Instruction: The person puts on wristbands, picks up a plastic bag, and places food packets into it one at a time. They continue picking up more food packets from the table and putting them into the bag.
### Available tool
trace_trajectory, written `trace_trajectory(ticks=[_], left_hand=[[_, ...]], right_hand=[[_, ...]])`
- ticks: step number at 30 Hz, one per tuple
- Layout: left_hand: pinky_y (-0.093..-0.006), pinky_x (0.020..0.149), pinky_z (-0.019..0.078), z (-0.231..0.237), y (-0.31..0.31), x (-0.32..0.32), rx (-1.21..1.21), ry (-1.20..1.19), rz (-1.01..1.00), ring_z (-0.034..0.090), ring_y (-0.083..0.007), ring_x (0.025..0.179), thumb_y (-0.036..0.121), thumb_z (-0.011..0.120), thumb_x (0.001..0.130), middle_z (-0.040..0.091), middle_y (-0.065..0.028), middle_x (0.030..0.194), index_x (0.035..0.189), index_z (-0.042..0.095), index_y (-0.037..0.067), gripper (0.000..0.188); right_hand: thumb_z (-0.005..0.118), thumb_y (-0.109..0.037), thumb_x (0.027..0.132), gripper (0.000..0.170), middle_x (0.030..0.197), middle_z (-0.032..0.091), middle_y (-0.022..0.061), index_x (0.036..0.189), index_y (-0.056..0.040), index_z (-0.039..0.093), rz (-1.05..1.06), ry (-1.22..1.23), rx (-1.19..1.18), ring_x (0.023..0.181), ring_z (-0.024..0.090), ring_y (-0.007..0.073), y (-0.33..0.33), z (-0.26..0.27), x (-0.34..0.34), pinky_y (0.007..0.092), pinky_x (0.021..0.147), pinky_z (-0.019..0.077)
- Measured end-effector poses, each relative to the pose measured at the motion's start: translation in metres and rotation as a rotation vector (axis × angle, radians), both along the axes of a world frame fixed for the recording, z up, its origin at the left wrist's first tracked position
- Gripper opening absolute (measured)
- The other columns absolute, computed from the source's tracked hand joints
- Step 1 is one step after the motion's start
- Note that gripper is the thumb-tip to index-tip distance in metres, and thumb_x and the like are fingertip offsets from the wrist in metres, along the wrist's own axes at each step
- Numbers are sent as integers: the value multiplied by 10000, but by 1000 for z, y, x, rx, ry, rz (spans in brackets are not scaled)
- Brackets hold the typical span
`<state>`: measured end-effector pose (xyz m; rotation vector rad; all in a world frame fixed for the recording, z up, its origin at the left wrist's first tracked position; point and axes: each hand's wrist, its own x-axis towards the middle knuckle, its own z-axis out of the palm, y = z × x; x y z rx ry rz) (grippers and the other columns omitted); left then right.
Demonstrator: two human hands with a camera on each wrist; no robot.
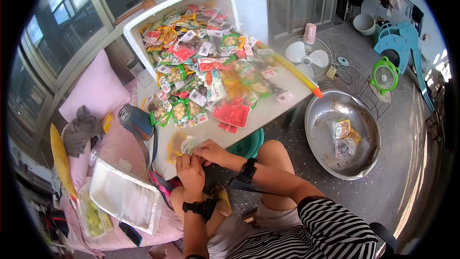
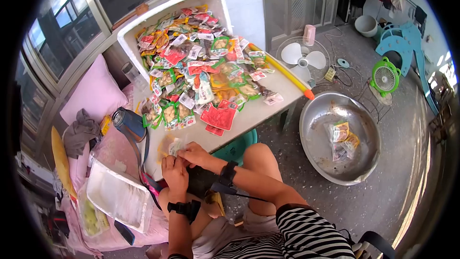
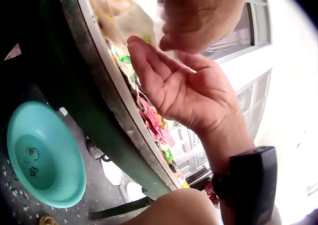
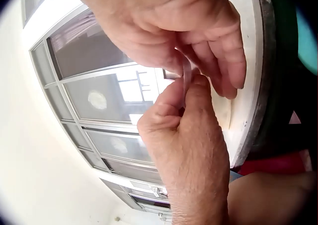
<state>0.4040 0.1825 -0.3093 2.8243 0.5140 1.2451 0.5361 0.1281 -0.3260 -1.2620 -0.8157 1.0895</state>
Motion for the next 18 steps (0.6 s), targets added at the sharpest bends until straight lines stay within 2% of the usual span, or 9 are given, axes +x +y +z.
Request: trace_trajectory(ticks=[3, 6, 8, 12, 14, 16, 18], left_hand=[[-418, 654, 441, 27, -21, -4, 1, -38, -61, 509, -303, 751, -17, 627, 760, 509, -109, 797, 1005, 683, 21, 254], [-391, 650, 445, 64, -51, -21, -15, -100, -127, 513, -290, 752, -26, 650, 775, 538, -99, 822, 1037, 685, 26, 269], [-384, 652, 446, 88, -76, -34, -48, -126, -129, 518, -287, 754, -36, 654, 782, 541, -97, 827, 1033, 687, 24, 260], [-329, 665, 437, 79, -80, -58, -156, -245, -147, 528, -233, 753, -28, 637, 835, 557, -103, 847, 1009, 697, -2, 186], [-308, 667, 444, 76, -79, -70, -171, -211, -132, 541, -221, 748, -16, 627, 861, 569, -109, 875, 1025, 695, -1, 178], [-325, 646, 446, 69, -74, -83, -186, -182, -99, 548, -229, 760, 28, 616, 892, 572, -116, 886, 1059, 688, 4, 184], [-331, 674, 458, 58, -63, -98, -219, -146, -53, 565, -235, 794, 50, 590, 913, 579, -117, 897, 1067, 691, 7, 189]], right_hand=[[535, -307, 953, 361, 815, 674, 91, 942, 34, 651, -58, -114, 4, 669, 660, 154, -18, 33, 8, 273, 547, 529], [530, -296, 955, 359, 821, 680, 90, 975, 43, 648, -58, -73, 42, 638, 651, 140, -64, 79, 23, 271, 536, 537], [527, -213, 954, 311, 780, 680, 120, 930, 77, 635, -210, -73, 160, 588, 663, 178, -107, 103, 39, 280, 477, 543], [559, -227, 952, 298, 842, 701, 122, 1032, 40, 665, -426, -141, 160, 636, 672, 166, -218, 134, 98, 255, 524, 551], [561, -220, 955, 284, 875, 710, 112, 1049, 24, 673, -606, -271, 153, 677, 676, 146, -272, 134, 126, 235, 572, 552], [562, -220, 958, 301, 888, 714, 101, 1108, 24, 655, -785, -401, 113, 710, 679, 133, -324, 135, 154, 225, 605, 549], [561, -211, 958, 308, 891, 713, 97, 1141, 23, 641, -978, -425, 51, 713, 680, 134, -378, 121, 174, 231, 611, 556]])
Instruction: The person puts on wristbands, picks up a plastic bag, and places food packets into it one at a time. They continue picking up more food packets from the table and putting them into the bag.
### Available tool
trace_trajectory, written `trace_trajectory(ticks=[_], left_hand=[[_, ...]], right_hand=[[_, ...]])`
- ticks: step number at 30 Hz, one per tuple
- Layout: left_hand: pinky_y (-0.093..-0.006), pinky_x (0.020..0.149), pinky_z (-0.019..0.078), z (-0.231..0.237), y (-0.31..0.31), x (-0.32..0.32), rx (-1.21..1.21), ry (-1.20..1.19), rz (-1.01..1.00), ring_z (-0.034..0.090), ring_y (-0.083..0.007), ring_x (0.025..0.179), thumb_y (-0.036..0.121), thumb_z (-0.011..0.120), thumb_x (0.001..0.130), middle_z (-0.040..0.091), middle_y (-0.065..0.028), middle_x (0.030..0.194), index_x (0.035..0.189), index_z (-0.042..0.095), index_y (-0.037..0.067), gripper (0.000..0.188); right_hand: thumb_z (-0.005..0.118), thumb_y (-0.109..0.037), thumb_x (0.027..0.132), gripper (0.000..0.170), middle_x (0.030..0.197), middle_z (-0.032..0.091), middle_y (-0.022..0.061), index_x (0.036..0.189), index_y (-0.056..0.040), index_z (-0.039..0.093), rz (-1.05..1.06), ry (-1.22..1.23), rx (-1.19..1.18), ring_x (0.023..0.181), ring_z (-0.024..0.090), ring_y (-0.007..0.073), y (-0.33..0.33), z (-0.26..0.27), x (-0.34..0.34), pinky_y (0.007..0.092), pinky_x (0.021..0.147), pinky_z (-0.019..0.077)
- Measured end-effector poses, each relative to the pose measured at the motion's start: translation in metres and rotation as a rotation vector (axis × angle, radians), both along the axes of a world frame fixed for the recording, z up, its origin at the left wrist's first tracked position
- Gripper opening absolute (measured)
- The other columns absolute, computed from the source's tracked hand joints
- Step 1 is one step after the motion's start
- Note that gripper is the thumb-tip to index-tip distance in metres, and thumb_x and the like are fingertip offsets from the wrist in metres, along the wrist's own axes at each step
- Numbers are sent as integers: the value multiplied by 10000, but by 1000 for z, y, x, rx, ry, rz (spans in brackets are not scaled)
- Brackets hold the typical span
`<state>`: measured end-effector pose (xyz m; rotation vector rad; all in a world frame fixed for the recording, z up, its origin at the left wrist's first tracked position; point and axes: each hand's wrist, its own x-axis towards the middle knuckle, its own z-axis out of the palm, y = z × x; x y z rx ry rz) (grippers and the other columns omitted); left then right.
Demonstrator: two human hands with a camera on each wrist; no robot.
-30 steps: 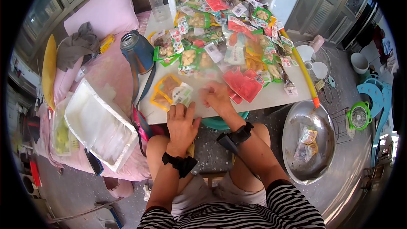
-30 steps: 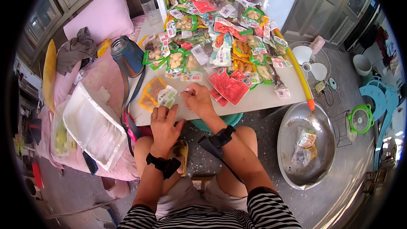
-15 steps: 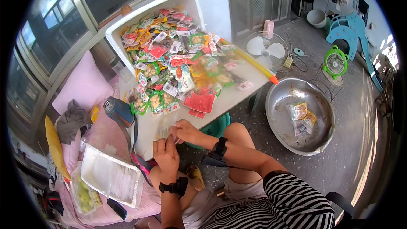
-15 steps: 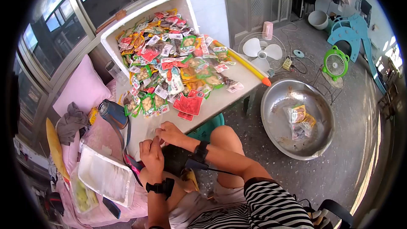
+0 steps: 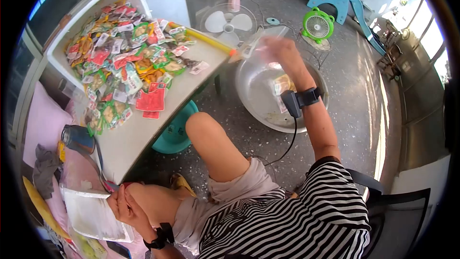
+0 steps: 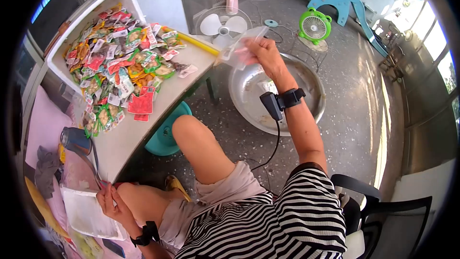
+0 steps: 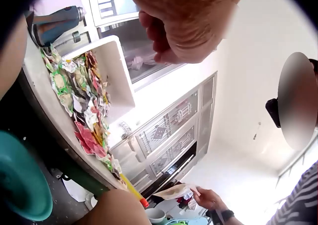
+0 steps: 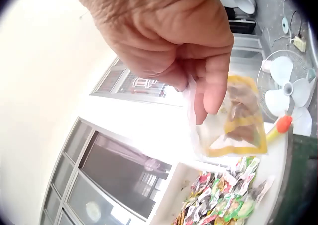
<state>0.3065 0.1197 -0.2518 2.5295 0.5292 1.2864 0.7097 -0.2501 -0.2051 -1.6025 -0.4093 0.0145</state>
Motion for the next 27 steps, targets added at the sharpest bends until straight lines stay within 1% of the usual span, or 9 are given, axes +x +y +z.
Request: trace_trajectory(ticks=[3, 6, 7, 8, 12, 17, 21, 24, 27], left_hand=[[-332, 669, 457, -7, 7, -14, -62, 11, 17, 567, -234, 801, 51, 581, 919, 572, -114, 890, 1081, 688, 4, 200], [-328, 615, 439, -13, 18, -24, -27, -10, 10, 554, -225, 775, 52, 589, 919, 550, -110, 871, 1084, 692, 10, 199], [-328, 613, 436, -13, 19, -27, -34, -7, 21, 551, -223, 773, 50, 587, 920, 549, -109, 867, 1082, 692, 7, 197], [-327, 610, 433, -13, 20, -30, -42, -4, 36, 549, -221, 771, 47, 585, 921, 549, -109, 863, 1080, 692, 4, 196], [-323, 620, 429, -19, 29, -45, -72, 23, 110, 548, -220, 771, 28, 582, 915, 560, -107, 869, 1058, 690, -11, 184], [-327, 630, 428, -28, 43, -58, -105, 42, 195, 552, -224, 758, -3, 582, 888, 576, -121, 839, 1007, 688, -39, 163], [-331, 624, 434, -33, 53, -71, -171, 28, 311, 540, -224, 719, -31, 610, 843, 577, -124, 801, 955, 686, -48, 137], [-369, 664, 441, -34, 63, -76, -114, 20, 371, 549, -296, 736, -51, 643, 789, 579, -146, 754, 918, 684, -39, 136], [-386, 651, 439, -39, 82, -85, -31, 7, 437, 552, -292, 724, -41, 659, 760, 583, -125, 748, 872, 682, 0, 122]], right_hand=[[588, -174, 927, 281, 923, 696, 136, 1092, 50, 628, -169, 175, 213, 723, 690, 188, -82, -69, 47, 267, 616, 584], [583, -146, 871, 278, 865, 668, 218, 970, 114, 598, -556, 470, 52, 663, 690, 282, -143, -161, 59, 335, 532, 586], [554, -115, 867, 249, 825, 668, 200, 936, 120, 595, -597, 541, -13, 634, 687, 283, -161, -191, 62, 357, 519, 584], [556, -150, 880, 274, 872, 657, 172, 1068, 49, 577, -600, 625, -63, 749, 688, 270, -162, -199, 52, 365, 590, 581], [590, -214, 875, 341, 884, 680, 167, 1100, 42, 590, -306, 496, -37, 759, 686, 232, -115, -175, 5, 318, 618, 571], [554, -238, 938, 332, 922, 691, 126, 1140, 19, 607, 85, 275, -136, 778, 665, 177, 14, -65, -34, 274, 678, 546], [555, -196, 957, 296, 930, 691, 105, 1167, 7, 599, 544, 200, -73, 759, 643, 127, 114, 0, -76, 247, 692, 529], [549, -203, 983, 286, 904, 690, 75, 1183, -3, 592, 855, 171, -67, 749, 635, 101, 178, 22, -114, 236, 678, 530], [558, -188, 980, 271, 903, 694, 84, 1177, -6, 596, 1072, 155, -63, 737, 639, 103, 231, 25, -144, 240, 666, 535]])
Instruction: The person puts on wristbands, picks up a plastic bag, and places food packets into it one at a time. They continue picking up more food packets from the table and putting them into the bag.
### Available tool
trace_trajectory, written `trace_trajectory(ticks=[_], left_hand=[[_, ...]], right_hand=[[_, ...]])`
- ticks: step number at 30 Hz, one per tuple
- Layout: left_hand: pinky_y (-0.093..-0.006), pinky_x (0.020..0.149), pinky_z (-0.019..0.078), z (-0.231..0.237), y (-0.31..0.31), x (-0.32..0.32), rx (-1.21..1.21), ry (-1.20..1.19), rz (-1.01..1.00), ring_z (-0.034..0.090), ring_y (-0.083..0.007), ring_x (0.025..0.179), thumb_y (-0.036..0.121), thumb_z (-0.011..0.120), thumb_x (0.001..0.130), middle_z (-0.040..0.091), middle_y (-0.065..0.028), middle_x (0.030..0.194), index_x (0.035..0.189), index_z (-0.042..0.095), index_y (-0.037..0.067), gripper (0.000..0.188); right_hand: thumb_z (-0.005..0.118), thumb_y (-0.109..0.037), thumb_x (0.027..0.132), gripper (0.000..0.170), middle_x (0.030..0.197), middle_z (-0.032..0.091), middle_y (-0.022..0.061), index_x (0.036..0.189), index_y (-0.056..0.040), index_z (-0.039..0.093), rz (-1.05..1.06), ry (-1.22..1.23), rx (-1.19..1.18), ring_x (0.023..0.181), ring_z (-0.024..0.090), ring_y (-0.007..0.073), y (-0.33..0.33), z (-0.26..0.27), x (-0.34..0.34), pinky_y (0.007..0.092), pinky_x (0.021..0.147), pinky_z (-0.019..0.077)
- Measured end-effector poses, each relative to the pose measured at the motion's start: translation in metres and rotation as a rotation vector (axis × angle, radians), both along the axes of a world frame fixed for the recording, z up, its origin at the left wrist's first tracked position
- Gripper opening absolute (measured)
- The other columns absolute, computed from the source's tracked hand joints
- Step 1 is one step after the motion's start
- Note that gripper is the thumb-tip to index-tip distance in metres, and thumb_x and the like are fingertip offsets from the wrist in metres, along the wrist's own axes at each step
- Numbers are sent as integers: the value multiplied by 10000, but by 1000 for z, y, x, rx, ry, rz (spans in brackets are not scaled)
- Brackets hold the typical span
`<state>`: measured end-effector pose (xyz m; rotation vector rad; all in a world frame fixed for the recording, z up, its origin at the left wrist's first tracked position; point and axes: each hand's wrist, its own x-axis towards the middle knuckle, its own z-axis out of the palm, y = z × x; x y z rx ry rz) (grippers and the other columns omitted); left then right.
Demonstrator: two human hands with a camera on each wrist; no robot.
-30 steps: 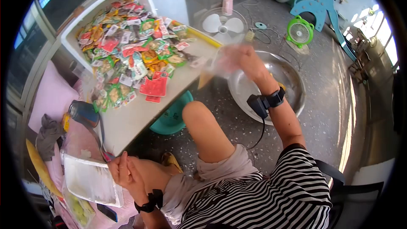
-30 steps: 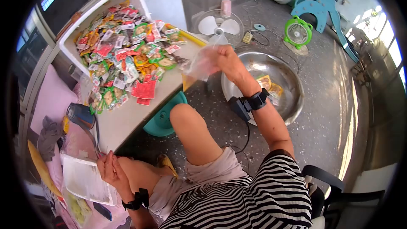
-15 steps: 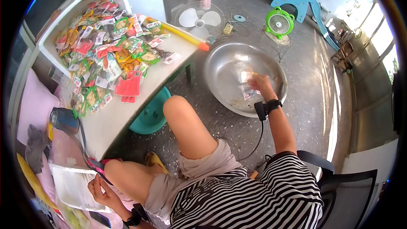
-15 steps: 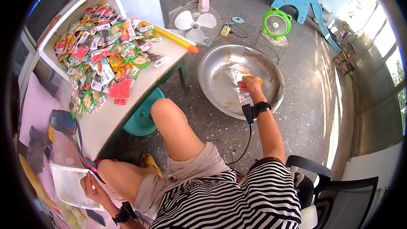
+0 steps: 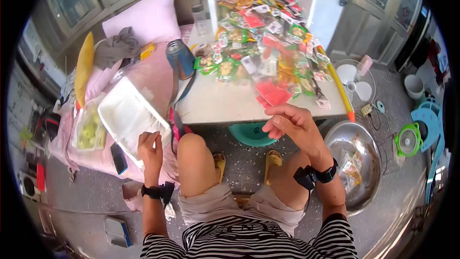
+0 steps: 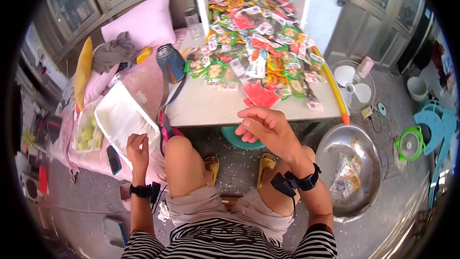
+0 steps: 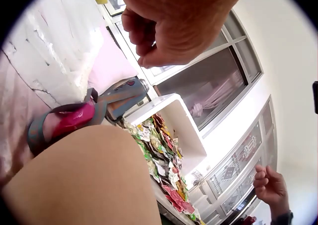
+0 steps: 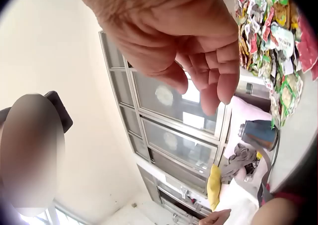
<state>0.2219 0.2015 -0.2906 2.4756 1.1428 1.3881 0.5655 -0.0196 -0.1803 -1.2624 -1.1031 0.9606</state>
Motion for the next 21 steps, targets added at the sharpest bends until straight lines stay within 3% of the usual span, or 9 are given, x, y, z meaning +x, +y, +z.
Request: trace_trajectory(ticks=[4, 11, 16, 21], left_hand=[[-412, 681, 443, -3, 38, -6, 76, 106, 193, 546, -312, 792, -14, 643, 760, 576, -130, 824, 955, 679, 13, 200], [-451, 802, 421, -18, 112, -37, 131, 323, 676, 502, -348, 938, -29, 612, 736, 543, -150, 1000, 1113, 614, -7, 377], [-466, 816, 409, 1, 105, -45, 185, 103, 498, 492, -385, 949, 29, 616, 785, 537, -167, 1005, 1067, 554, 14, 290], [-489, 901, 388, -12, 121, -75, 172, 159, 680, 494, -402, 1021, 38, 600, 791, 549, -181, 1078, 1203, 522, 11, 420]], right_hand=[[549, -181, 982, 250, 884, 697, 86, 1155, -10, 603, 178, -44, 66, 727, 650, 105, 57, 1, -18, 236, 653, 538], [529, -157, 982, 238, 861, 688, 102, 1136, 7, 609, 99, 19, -31, 695, 642, 118, 119, -39, 3, 247, 632, 534], [543, -171, 972, 233, 848, 697, 97, 1105, 6, 616, -12, 102, -123, 669, 643, 110, 136, -92, 25, 236, 600, 526], [549, -175, 963, 238, 837, 695, 103, 1093, 13, 618, -54, 84, -206, 655, 641, 113, 140, -125, 40, 233, 581, 519]])
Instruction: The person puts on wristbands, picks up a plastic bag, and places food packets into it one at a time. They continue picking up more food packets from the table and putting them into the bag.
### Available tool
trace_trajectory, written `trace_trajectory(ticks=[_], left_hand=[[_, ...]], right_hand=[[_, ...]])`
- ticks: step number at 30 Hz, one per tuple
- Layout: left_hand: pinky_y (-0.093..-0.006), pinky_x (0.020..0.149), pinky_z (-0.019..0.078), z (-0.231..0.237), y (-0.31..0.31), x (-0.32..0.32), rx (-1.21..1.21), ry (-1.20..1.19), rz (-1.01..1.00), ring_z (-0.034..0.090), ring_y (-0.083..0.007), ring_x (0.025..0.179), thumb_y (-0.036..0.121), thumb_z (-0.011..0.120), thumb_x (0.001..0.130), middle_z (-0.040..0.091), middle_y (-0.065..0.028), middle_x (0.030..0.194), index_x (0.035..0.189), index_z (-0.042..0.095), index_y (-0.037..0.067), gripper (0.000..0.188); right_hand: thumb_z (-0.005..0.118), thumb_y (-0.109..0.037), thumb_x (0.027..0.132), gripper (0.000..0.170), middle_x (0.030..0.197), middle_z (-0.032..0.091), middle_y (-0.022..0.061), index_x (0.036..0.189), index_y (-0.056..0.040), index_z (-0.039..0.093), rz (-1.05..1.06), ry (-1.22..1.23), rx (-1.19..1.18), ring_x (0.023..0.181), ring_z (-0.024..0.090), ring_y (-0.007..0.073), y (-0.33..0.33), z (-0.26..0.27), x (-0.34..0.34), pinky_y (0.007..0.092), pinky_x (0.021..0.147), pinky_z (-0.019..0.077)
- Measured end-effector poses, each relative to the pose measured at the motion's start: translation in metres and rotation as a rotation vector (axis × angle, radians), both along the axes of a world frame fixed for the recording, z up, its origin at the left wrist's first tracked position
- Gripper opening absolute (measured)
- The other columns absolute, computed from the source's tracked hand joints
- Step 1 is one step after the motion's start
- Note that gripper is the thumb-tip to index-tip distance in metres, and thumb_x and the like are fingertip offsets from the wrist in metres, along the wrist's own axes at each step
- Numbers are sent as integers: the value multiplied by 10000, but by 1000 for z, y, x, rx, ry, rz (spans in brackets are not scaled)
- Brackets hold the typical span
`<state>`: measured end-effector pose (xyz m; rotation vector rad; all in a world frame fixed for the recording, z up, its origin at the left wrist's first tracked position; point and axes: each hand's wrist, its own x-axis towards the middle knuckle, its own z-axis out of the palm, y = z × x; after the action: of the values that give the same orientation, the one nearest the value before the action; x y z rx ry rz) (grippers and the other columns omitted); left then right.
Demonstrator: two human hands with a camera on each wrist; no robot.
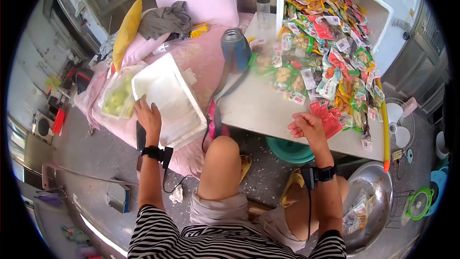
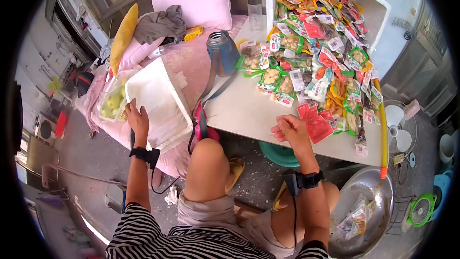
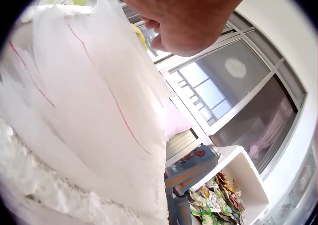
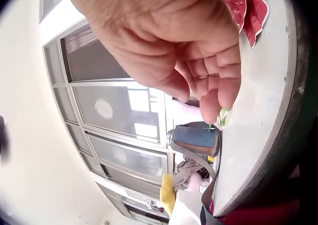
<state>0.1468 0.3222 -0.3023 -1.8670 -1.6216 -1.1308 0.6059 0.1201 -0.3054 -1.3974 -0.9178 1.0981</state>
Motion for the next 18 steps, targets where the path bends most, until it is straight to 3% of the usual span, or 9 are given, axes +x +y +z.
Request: trace_trajectory(ticks=[2, 3, 6, 7, 10, 16, 18], left_hand=[[-500, 885, 402, -11, 17, -19, -2, -16, 108, 478, -427, 1025, 33, 603, 787, 534, -190, 1089, 1244, 501, -20, 471], [-511, 910, 400, -16, 25, -28, -109, -63, 173, 469, -460, 1074, 85, 601, 793, 533, -212, 1171, 1294, 467, -27, 530], [-503, 914, 413, -33, 48, -50, -323, 126, 202, 518, -464, 1046, 135, 604, 790, 583, -235, 1146, 1293, 462, -22, 545], [-483, 893, 443, -30, 54, -58, -492, 72, 81, 579, -447, 968, 168, 599, 784, 644, -234, 1041, 1246, 511, -13, 504], [-471, 839, 469, -24, 50, -55, -391, 111, 29, 607, -421, 887, 123, 611, 761, 673, -205, 909, 1136, 596, -6, 396], [-439, 737, 480, 6, 24, -28, -251, -26, -57, 599, -362, 812, 57, 650, 714, 661, -171, 825, 859, 703, 27, 158], [-423, 725, 482, 18, 3, -10, -278, 31, -133, 596, -344, 803, 74, 666, 711, 654, -167, 809, 828, 713, 44, 129]], right_hand=[[548, -177, 962, 241, 836, 695, 104, 1090, 16, 618, -17, 5, 6, 651, 639, 113, -1, 0, 3, 231, 576, 516], [548, -178, 962, 243, 836, 695, 105, 1088, 17, 617, -25, 6, 10, 650, 638, 113, -2, 1, 4, 230, 574, 515], [547, -183, 963, 245, 833, 693, 104, 1084, 18, 617, -16, 4, 31, 647, 635, 112, -5, 0, 4, 228, 570, 513], [547, -183, 963, 245, 831, 692, 103, 1084, 19, 617, -18, 9, 35, 647, 635, 112, -4, 1, 4, 229, 569, 513], [548, -183, 962, 245, 828, 690, 101, 1083, 20, 615, -22, 24, 35, 648, 635, 114, -13, -2, 1, 229, 566, 513], [555, -182, 959, 241, 826, 689, 98, 1085, 14, 616, -19, 27, 54, 655, 641, 117, -16, -3, 6, 228, 566, 516], [560, -182, 957, 239, 827, 690, 99, 1086, 11, 616, -22, 25, 45, 659, 643, 119, -17, -5, 6, 227, 568, 519]])
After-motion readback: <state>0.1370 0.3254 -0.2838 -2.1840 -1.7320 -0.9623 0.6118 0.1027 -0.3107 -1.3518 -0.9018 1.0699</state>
